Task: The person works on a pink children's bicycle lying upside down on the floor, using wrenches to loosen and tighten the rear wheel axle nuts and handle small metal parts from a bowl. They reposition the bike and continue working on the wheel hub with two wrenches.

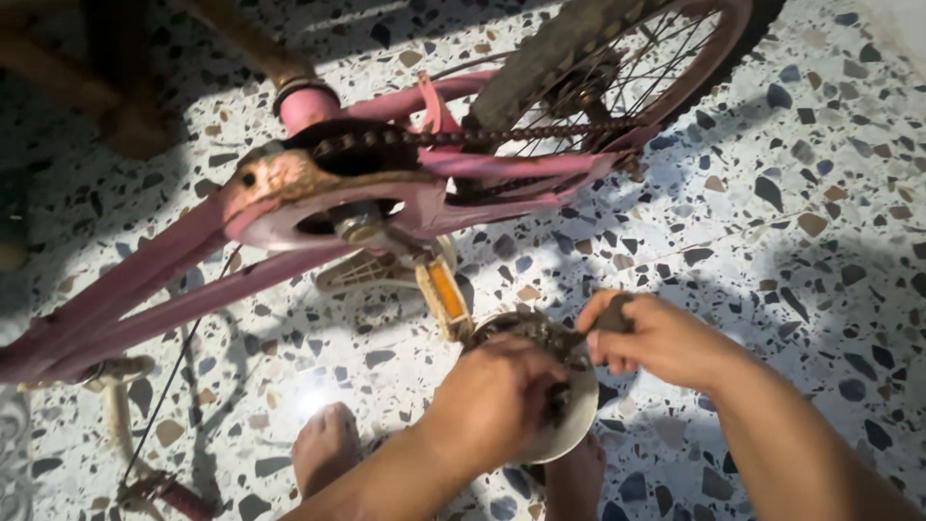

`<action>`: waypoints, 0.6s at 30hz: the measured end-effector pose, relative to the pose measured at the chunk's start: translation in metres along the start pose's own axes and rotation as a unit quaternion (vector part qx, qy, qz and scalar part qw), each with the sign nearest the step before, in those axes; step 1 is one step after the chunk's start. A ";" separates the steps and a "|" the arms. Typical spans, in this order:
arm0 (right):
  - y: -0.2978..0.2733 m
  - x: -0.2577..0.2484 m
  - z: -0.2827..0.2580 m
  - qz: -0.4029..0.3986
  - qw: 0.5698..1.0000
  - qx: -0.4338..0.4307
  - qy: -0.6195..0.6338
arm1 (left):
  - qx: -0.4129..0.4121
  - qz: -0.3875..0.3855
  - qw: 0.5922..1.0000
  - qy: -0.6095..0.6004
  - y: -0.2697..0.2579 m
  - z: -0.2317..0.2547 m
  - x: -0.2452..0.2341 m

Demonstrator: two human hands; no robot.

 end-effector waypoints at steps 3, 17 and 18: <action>0.000 0.020 0.002 -0.071 0.997 0.015 -0.029 | -0.178 -0.098 0.978 0.052 -0.015 -0.039 0.025; 0.008 0.054 -0.005 0.003 0.961 -0.023 -0.276 | -0.494 0.030 0.757 -0.426 -0.023 -0.117 0.139; 0.009 0.055 -0.005 0.003 0.957 0.010 -0.291 | -0.464 0.057 0.744 -0.477 -0.023 -0.115 0.145</action>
Point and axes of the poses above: each hand's wrist, its own y-axis towards the middle knuckle, its own x-axis out of the palm, z = x × y, the point moved 4 cm from there along y, towards the middle knuckle, and after that the axes turned 5 degrees about y, right-handed, at the moved point
